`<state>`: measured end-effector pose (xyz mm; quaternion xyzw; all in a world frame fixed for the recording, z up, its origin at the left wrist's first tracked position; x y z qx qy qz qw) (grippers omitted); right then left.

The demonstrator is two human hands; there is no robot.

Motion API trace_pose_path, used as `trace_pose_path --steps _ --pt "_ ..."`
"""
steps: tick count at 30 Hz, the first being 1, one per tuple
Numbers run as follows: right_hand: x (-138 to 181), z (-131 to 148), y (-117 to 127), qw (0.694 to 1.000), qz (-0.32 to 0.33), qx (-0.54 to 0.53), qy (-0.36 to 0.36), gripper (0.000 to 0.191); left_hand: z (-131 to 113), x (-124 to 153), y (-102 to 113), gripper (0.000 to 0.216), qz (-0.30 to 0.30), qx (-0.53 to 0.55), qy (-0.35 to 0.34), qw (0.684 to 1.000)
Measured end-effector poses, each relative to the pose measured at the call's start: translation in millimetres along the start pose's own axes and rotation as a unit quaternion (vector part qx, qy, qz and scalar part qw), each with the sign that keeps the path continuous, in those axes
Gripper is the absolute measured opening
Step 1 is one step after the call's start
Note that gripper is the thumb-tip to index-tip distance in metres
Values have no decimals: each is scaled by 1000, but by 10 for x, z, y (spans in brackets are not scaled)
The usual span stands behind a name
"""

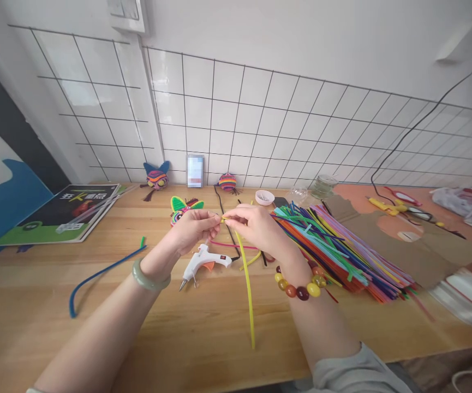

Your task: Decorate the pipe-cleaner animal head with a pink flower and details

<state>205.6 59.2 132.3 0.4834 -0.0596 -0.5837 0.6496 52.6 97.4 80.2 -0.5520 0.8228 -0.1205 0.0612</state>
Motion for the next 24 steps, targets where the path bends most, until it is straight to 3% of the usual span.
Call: trace_pose_path --steps 10,18,24 --pt "-21 -35 -136 993 -108 -32 -20 13 -40 55 -93 26 -101 21 -99 990" --pt "-25 -35 -135 991 -123 -48 -29 11 -52 88 -152 28 -116 11 -121 986" --pt "-35 -65 -195 980 -145 -120 -60 11 -74 128 -204 27 -175 -39 -190 965"
Point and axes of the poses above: each hand's wrist, its own x-axis away from the middle knuckle, its own y-axis out of the back of the hand, z = x × y, the point moved 4 cm from there along -x, towards the middle knuckle, and after that the axes turned 6 degrees about -z, right-handed, at the moved point
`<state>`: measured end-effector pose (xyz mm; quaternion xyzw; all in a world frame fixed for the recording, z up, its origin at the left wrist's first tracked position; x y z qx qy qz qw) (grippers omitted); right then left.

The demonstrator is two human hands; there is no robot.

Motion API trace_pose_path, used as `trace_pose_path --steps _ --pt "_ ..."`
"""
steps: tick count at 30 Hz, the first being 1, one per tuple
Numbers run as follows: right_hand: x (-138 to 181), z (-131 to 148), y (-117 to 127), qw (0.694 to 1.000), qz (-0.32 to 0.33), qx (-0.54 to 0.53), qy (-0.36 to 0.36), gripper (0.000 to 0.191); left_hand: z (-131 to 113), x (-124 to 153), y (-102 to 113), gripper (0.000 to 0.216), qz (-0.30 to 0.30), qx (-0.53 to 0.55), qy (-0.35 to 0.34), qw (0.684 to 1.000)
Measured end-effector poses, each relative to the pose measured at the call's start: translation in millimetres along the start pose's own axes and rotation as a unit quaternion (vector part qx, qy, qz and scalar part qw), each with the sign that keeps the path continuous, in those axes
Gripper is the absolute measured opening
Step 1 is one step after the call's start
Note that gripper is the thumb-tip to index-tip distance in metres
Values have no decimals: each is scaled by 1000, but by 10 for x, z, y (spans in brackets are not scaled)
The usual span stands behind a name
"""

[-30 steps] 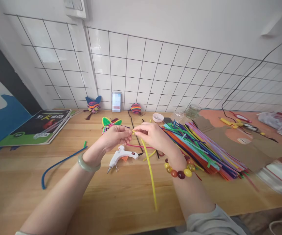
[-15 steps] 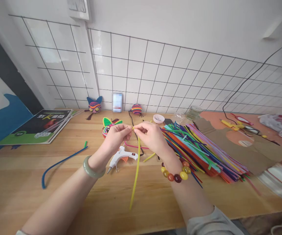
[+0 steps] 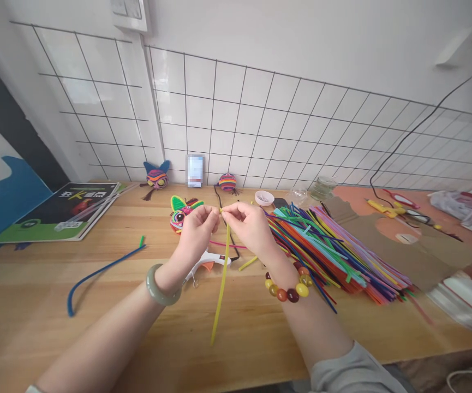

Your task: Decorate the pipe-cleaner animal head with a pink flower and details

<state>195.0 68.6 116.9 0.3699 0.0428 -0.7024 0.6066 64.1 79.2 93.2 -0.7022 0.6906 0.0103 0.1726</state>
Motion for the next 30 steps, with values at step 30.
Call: trace_pose_path --steps 30 --pt "-16 55 82 998 41 31 26 14 -62 -66 88 19 108 26 99 989"
Point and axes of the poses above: each hand's wrist, its own x-axis away from the middle knuckle, its own y-axis out of the back of the hand, z = x × y, the point moved 4 cm from there along -x, towards the middle knuckle, and after that the axes turned 6 degrees about -z, right-handed, at the moved point
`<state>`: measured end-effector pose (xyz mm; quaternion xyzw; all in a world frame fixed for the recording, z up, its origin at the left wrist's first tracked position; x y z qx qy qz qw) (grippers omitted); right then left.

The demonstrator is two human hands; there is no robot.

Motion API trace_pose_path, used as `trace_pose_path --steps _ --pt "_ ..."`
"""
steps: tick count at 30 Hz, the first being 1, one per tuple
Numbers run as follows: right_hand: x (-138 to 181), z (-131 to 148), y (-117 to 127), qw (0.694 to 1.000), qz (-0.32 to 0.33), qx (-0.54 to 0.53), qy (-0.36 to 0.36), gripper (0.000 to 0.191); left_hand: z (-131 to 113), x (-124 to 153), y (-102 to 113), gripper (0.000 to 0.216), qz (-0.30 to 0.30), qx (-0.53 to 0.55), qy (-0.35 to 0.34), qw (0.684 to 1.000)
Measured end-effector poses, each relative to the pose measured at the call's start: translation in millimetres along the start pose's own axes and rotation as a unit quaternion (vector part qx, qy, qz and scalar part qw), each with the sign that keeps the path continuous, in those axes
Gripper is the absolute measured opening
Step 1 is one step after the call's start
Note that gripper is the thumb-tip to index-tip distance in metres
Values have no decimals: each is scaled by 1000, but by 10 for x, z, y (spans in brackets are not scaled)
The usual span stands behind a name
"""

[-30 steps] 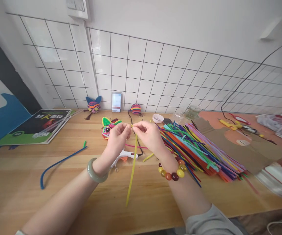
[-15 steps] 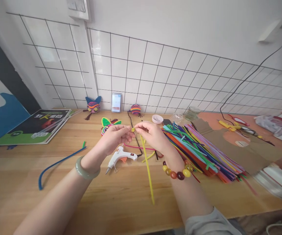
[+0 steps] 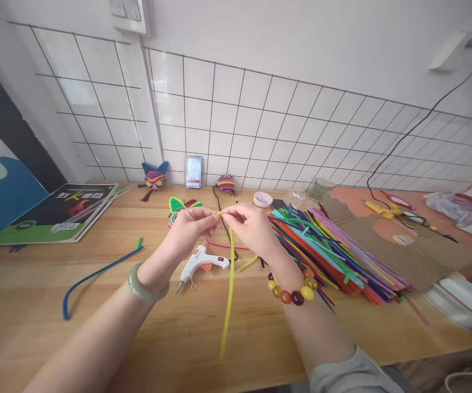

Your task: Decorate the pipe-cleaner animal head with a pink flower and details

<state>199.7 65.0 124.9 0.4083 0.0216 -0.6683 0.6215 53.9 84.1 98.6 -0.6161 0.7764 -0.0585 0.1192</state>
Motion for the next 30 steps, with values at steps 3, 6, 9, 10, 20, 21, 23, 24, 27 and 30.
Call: trace_pose_path --steps 3,6,9,10,20,21,23,24,27,30 --pt "7 -8 -20 999 -23 -28 -23 13 3 17 -18 17 -19 33 -4 999" --pt "12 6 -28 998 -35 -38 -32 13 23 30 -37 16 -36 66 5 997" --pt "22 30 -47 998 -42 -30 -25 15 47 44 -73 16 -45 97 11 994" --pt "27 41 -57 998 -48 -22 -18 16 54 50 -84 16 -52 103 7 993" --pt "82 135 -166 995 -75 44 41 21 145 84 -106 13 -122 168 0 978" --pt "83 125 -170 996 -71 42 42 21 150 83 -105 13 -121 182 10 976" --pt "83 96 -174 996 -62 39 43 21 169 82 -108 14 -117 215 43 969" --pt "83 81 -175 997 -58 39 45 21 183 82 -110 15 -117 232 67 963" --pt "83 48 -168 996 -52 43 59 20 220 88 -120 14 -115 272 134 946" --pt "75 30 -139 995 -54 48 75 17 222 91 -124 12 -96 280 161 941"
Point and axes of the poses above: each hand's wrist, its own x-axis away from the middle knuckle, its own y-axis out of the back of the hand, z = x × y, the point moved 4 cm from there along -x, towards the middle knuckle, and after that the axes turned 6 degrees about -z, right-handed, at the moved point
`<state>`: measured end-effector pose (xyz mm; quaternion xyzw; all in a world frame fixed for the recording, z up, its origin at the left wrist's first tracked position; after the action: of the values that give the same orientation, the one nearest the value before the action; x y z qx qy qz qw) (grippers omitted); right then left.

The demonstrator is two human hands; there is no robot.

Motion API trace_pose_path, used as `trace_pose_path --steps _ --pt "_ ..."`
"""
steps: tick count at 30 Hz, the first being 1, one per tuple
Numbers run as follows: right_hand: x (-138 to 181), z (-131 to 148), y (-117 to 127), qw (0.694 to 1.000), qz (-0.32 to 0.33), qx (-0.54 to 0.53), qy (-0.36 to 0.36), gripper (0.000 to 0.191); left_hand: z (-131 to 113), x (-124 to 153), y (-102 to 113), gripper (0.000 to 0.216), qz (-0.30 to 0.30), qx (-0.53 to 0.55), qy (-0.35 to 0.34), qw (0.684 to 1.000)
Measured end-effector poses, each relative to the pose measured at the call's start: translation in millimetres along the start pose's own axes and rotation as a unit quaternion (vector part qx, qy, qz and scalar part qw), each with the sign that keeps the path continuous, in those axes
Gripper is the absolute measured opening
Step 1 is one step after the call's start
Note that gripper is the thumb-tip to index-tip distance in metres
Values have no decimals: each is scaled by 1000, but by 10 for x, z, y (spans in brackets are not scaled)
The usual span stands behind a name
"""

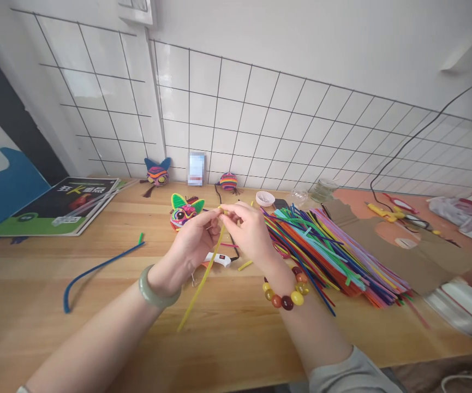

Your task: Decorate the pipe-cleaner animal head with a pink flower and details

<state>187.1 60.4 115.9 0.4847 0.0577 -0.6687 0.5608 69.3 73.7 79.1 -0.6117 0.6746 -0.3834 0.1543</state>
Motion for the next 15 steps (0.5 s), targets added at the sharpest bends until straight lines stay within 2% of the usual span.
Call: trace_pose_path --steps 6,10,15 --pt "-59 -69 95 999 31 -23 -5 14 -33 36 -26 14 53 -60 37 996" --pt "-90 -71 171 997 60 -42 -5 12 -99 62 -54 12 73 -104 25 992" --pt "-105 -12 240 995 94 -16 6 14 -190 83 -64 16 97 -170 -13 981"
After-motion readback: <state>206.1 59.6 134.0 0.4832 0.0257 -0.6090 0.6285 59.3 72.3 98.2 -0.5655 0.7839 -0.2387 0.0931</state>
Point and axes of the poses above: each hand's wrist, its own x-axis away from the middle knuckle, its own y-axis out of the back of the hand, z = x × y, the point moved 4 cm from there along -x, towards the middle knuckle, and after that the axes turned 6 degrees about -z, right-handed, at the moved point
